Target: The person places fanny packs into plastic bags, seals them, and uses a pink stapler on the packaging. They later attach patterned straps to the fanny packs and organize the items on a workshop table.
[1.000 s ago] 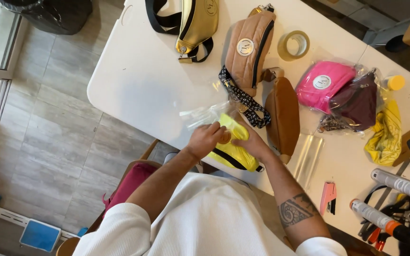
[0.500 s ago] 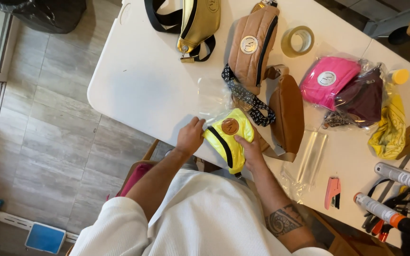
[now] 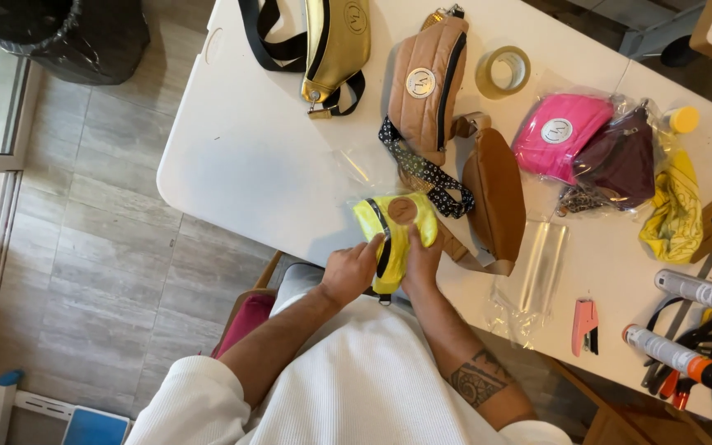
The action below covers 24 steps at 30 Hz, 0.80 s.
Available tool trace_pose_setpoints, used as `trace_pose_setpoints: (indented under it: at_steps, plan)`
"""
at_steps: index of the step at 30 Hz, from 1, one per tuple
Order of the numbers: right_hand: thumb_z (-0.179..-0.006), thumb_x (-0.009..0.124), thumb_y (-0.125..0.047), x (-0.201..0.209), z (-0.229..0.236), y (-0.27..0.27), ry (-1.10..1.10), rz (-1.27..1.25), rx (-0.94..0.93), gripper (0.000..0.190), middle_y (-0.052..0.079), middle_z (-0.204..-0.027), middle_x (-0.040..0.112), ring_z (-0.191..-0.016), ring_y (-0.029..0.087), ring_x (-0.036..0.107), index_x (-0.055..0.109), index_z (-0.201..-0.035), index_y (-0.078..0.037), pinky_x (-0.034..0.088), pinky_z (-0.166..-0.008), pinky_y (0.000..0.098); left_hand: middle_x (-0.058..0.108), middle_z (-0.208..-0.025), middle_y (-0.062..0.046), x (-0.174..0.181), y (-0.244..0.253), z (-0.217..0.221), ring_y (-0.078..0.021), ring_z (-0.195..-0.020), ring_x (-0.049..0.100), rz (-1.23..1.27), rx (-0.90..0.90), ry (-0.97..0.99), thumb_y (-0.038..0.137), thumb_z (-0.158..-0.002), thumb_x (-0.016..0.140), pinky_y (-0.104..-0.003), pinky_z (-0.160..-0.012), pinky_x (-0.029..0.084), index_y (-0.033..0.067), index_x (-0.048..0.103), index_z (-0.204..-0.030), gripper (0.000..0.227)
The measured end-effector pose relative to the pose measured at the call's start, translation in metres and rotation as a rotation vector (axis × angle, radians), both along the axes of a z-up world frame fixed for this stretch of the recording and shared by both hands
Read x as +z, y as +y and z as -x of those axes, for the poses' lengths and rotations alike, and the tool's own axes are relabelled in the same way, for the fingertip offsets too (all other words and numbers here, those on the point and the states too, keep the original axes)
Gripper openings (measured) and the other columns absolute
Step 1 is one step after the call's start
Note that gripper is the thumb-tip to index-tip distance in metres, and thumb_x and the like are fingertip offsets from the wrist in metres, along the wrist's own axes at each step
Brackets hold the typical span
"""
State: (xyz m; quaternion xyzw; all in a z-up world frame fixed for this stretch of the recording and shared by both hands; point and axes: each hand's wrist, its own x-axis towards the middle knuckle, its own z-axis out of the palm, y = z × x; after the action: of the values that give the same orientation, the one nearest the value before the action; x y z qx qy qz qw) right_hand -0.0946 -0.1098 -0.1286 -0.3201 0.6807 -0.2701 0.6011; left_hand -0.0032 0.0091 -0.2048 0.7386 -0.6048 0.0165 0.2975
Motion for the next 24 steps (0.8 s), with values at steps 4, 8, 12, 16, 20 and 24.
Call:
trace_pose_setpoints:
  at_steps: [4, 8, 12, 16, 20, 24]
  plan:
    - [-0.101, 0.069, -0.042, -0.042, 0.027, 0.010, 0.061, -0.063, 0.208, 0.042, 0.010, -0.102, 0.063, -0.089, 0.022, 0.066, 0.059, -0.120, -0.005, 0.055, -0.071, 0.0361, 0.060, -0.077, 0.000, 0.036, -0.012, -0.022, -0.0214, -0.053, 0.063, 0.012, -0.023, 0.231, 0.014, -0.097, 0.051, -0.031, -0.047, 0.052, 0.0091, 0.069, -0.125, 0.033]
    - [-0.089, 0.080, -0.051, -0.085, 0.047, 0.001, 0.381, 0.025, 0.546, 0.040, 0.005, -0.101, 0.074, -0.091, 0.022, 0.075, 0.073, -0.107, -0.016, 0.062, -0.063, 0.0360, 0.061, -0.077, 0.001, 0.042, -0.007, -0.024, -0.0207, -0.056, 0.064, -0.006, -0.120, 0.290, 0.016, -0.098, 0.051, -0.032, -0.051, 0.054, 0.0140, 0.069, -0.125, 0.033]
    - [-0.081, 0.084, -0.034, -0.041, 0.023, -0.006, 0.411, 0.237, 0.893, 0.069, 0.014, -0.130, 0.064, -0.113, 0.031, 0.070, 0.057, -0.142, -0.014, 0.060, -0.094, 0.0443, 0.064, -0.075, -0.004, 0.065, 0.005, -0.025, -0.0259, -0.057, 0.066, -0.012, -0.197, 0.330, 0.012, -0.096, 0.055, -0.034, -0.050, 0.053, 0.0059, 0.072, -0.111, 0.024]
    - [-0.097, 0.060, -0.032, -0.066, 0.021, -0.001, 0.556, 0.488, 1.162, 0.020, 0.005, -0.096, 0.067, -0.096, 0.028, 0.073, 0.072, -0.103, -0.016, 0.061, -0.086, 0.0429, 0.065, -0.080, -0.009, 0.067, 0.022, -0.015, -0.0326, -0.068, 0.070, -0.067, -0.404, 0.435, 0.011, -0.095, 0.055, -0.040, -0.059, 0.057, 0.0049, 0.070, -0.104, 0.019]
    - [-0.100, 0.056, -0.042, -0.099, 0.032, -0.007, 0.643, 0.437, 1.185, 0.033, 0.003, -0.076, 0.065, -0.085, 0.027, 0.072, 0.074, -0.086, -0.017, 0.061, -0.078, 0.0428, 0.068, -0.081, -0.015, 0.065, 0.026, -0.029, -0.0401, -0.075, 0.071, -0.132, -0.434, 0.665, 0.007, -0.089, 0.060, -0.046, -0.063, 0.058, 0.0034, 0.071, -0.100, 0.016]
    - [-0.100, 0.061, -0.034, -0.092, 0.057, -0.003, 0.408, 0.299, 1.248, 0.034, 0.010, -0.068, 0.070, -0.083, 0.033, 0.071, 0.072, -0.079, -0.010, 0.057, -0.080, 0.0457, 0.072, -0.085, -0.015, 0.040, 0.034, -0.048, -0.0397, -0.079, 0.072, -0.200, -0.329, 0.772, 0.006, -0.092, 0.059, -0.045, -0.067, 0.059, 0.0063, 0.072, -0.105, 0.019]
